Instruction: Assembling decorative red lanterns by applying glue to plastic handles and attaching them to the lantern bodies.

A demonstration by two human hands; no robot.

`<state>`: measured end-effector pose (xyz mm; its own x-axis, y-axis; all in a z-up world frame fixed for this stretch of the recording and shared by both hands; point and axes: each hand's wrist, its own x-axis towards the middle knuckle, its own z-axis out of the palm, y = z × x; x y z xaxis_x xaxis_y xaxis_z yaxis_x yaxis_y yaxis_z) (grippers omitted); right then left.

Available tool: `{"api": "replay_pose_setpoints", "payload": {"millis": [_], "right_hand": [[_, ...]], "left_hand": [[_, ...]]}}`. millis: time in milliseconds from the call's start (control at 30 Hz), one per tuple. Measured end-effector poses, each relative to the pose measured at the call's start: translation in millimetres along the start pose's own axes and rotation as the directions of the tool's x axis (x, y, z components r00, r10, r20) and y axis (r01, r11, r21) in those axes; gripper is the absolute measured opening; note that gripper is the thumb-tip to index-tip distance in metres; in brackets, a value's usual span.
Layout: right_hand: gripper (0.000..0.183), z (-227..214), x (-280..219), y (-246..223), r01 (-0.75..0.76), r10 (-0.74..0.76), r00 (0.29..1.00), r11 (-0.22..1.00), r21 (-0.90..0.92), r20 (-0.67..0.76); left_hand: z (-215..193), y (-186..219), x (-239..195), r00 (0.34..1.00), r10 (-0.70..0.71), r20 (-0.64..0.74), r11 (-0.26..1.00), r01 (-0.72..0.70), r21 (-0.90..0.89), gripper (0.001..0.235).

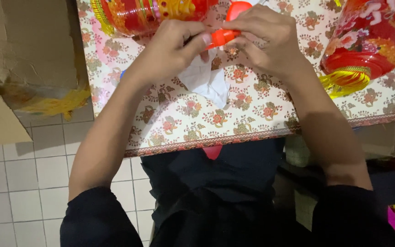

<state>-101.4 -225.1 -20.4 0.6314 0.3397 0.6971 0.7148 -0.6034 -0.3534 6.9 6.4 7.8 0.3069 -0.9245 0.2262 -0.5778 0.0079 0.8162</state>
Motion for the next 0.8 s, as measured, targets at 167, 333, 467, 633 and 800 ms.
{"api": "replay_pose_setpoints", "payload": {"millis": [167, 333, 467, 633, 800], "right_hand": [[0.036, 4, -12, 14, -0.018, 0.012, 0.999, 0.982, -0.186, -0.035], [0.045, 7, -6, 11, -0.057, 0.049, 0.997, 0.989, -0.135, -0.059], [0.031, 4, 0, 3, -0.037, 0.03, 0.997, 0.994, -0.105, -0.067], [0.03, 0, 2, 3, -0.036, 0.021, 0.995, 0.987, -0.156, -0.098], [0.025, -1, 0, 5, -0.044, 0.023, 0.993, 0.984, -0.17, -0.12]], "left_hand": [[10, -3, 1, 0.962, 0.208, -0.175, 0.914, -0.128, 0.385, 0.033], [19, -14, -2, 0.967, 0.177, -0.182, 0.772, -0.022, 0.635, 0.04], [17, -10, -3, 0.97, 0.138, -0.201, 0.654, 0.063, 0.754, 0.048], [13, 2, -1, 0.977, 0.128, -0.17, 0.843, -0.017, 0.538, 0.046], [13, -8, 1, 0.941, 0.217, -0.259, 0.859, -0.058, 0.509, 0.027]]}}
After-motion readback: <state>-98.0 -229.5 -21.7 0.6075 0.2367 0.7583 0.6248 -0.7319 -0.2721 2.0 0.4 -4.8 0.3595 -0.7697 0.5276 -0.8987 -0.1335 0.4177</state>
